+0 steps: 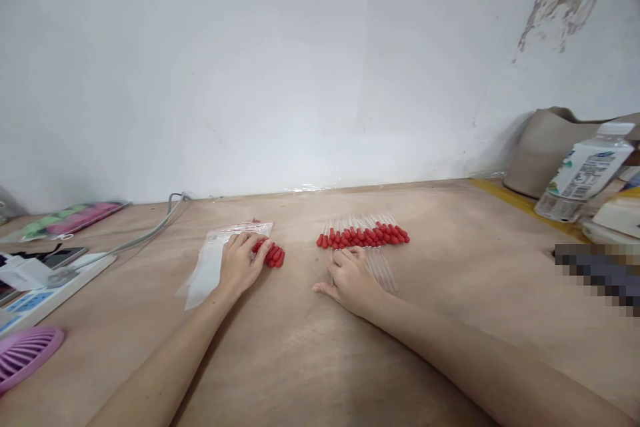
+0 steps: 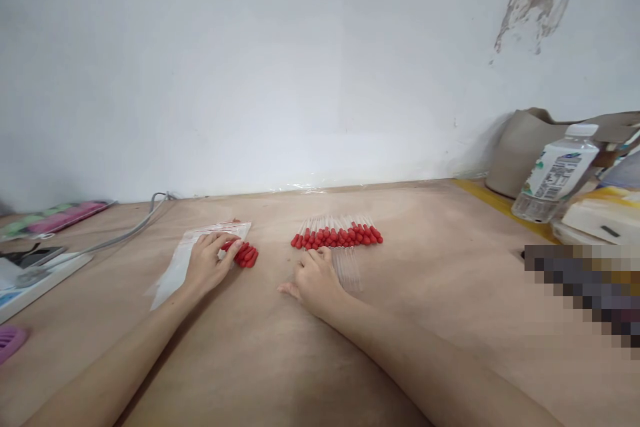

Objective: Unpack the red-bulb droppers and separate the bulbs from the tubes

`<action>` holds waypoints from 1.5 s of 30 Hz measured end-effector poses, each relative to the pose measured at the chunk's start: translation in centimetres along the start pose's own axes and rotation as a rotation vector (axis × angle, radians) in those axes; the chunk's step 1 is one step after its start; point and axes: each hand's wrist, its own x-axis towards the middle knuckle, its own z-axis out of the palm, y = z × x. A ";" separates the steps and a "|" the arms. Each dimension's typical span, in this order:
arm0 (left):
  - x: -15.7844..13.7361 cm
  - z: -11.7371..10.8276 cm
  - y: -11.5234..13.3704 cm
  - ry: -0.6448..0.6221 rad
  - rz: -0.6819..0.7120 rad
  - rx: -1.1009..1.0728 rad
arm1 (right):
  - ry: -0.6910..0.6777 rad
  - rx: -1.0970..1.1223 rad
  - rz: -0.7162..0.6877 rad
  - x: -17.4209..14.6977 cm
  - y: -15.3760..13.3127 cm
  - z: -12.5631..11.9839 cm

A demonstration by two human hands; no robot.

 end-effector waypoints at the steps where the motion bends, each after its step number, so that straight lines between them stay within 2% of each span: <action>1: -0.1 0.0 0.1 0.034 -0.002 0.011 | -0.005 0.005 0.001 0.0 0.0 0.0; 7: -0.5 -0.1 0.6 0.243 0.012 0.047 | -0.033 0.022 0.002 -0.2 -0.3 -0.4; 10: -0.8 -0.2 1.8 0.292 0.060 0.040 | -0.008 0.046 0.017 -0.3 -0.2 -0.6; 13: -0.8 -0.6 3.9 0.209 0.106 -0.002 | 0.046 0.070 0.033 -0.6 0.4 -1.1; 17: 0.5 -0.3 7.0 -0.037 0.143 -0.087 | 0.114 0.070 0.019 -1.8 2.0 -2.2; 19: 1.7 0.6 8.2 -0.140 0.094 -0.135 | 0.134 0.068 -0.015 -2.8 2.8 -2.9; 21: 3.1 2.0 9.0 -0.222 -0.020 -0.185 | 0.155 0.060 -0.051 -3.8 3.6 -3.4; 23: 4.2 3.7 9.6 -0.251 -0.082 -0.203 | 0.181 0.060 -0.059 -4.7 4.2 -3.6; 27: 5.2 6.2 10.3 -0.256 -0.163 -0.213 | 0.211 0.094 0.018 -5.6 5.0 -3.4; 34: 5.0 7.5 10.7 -0.199 -0.203 -0.276 | 0.179 0.122 0.047 -5.7 5.2 -2.9; 38: 4.6 6.6 10.5 -0.117 -0.241 -0.316 | 0.202 0.135 0.070 -5.8 5.3 -2.9; 43: 1.4 2.3 9.7 -0.079 -0.170 -0.380 | 0.306 0.190 0.073 -5.6 5.6 -3.1; 45: -0.4 0.6 9.3 -0.095 -0.079 -0.432 | 0.332 0.225 0.055 -5.5 5.6 -3.1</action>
